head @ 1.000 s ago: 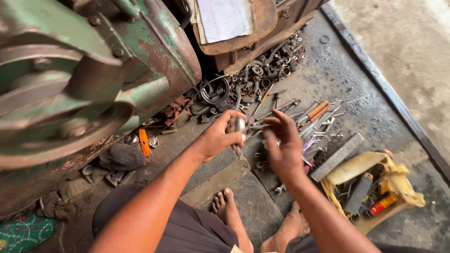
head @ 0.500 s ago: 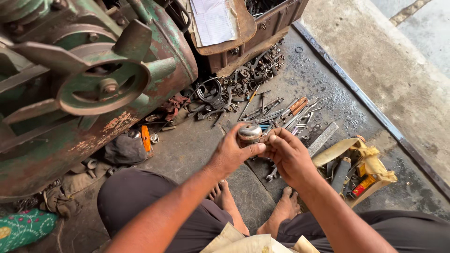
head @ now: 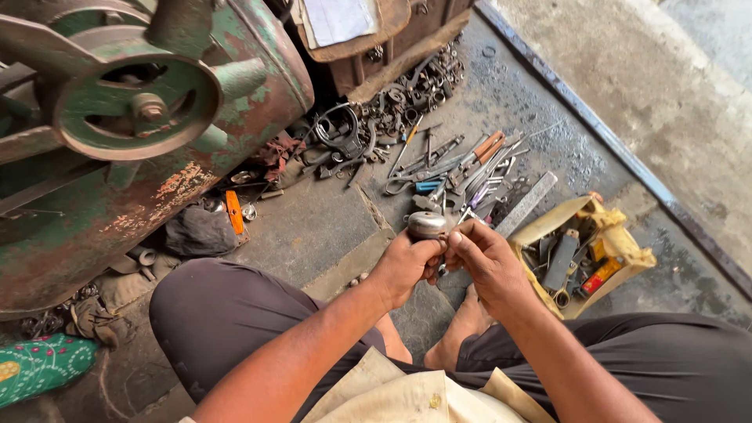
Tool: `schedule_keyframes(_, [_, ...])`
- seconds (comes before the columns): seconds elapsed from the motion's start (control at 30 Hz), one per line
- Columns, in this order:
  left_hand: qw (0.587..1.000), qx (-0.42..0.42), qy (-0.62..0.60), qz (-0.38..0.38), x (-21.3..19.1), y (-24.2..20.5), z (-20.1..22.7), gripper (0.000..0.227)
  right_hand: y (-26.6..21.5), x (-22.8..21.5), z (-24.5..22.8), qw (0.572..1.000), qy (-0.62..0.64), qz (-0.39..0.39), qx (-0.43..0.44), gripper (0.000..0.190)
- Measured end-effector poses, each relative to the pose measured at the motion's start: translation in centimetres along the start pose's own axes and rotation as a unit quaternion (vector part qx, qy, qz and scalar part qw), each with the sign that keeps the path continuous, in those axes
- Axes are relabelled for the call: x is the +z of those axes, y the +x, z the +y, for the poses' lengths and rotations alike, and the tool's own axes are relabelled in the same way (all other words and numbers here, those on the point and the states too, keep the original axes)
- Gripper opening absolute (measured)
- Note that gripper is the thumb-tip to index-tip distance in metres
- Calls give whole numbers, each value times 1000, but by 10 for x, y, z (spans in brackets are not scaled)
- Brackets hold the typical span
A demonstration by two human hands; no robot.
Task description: The person sits on the floor and uses a wrench to loosen a nut on a small metal part. They then use a screwdriver to manipulate the internal components of the part.
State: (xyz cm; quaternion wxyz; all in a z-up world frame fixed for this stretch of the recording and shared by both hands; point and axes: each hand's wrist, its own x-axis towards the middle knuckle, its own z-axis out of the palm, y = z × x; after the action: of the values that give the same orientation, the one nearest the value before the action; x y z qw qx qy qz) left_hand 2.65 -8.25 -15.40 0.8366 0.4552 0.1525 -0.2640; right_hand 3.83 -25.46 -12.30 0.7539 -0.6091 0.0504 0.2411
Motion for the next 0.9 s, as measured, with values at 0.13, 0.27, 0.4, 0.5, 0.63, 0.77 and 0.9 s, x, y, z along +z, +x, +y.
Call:
schedule_keyframes(0.13, [1000, -24, 3, -10, 4, 4, -5, 14, 6, -13, 7, 996, -83, 12, -19, 24])
schedule_keyframes(0.27, [966, 39, 212, 145, 16, 7, -3, 24, 9, -19, 11, 993, -120, 18, -8, 25])
schedule_keyframes(0.4, [955, 10, 252, 153, 15, 13, -4, 34, 7, -10, 20, 992, -107, 66, -5, 26])
schedule_keyframes(0.5, [946, 21, 273, 173, 9, 18, -12, 36, 3, 0, 22, 970, -218, 106, -20, 31])
schedule_keyframes(0.63, [857, 227, 418, 197, 1, 23, -26, 35, -3, 8, 18, 915, -365, 149, -82, 30])
schedule_keyframes(0.77, [974, 3, 192, 123, -4, 27, -26, 16, 0, 8, 6, 941, -300, 128, -90, 20])
schedule_keyframes(0.9, [997, -49, 58, 34, -8, 23, -21, 30, 9, 5, -2, 997, -71, 4, -29, 17])
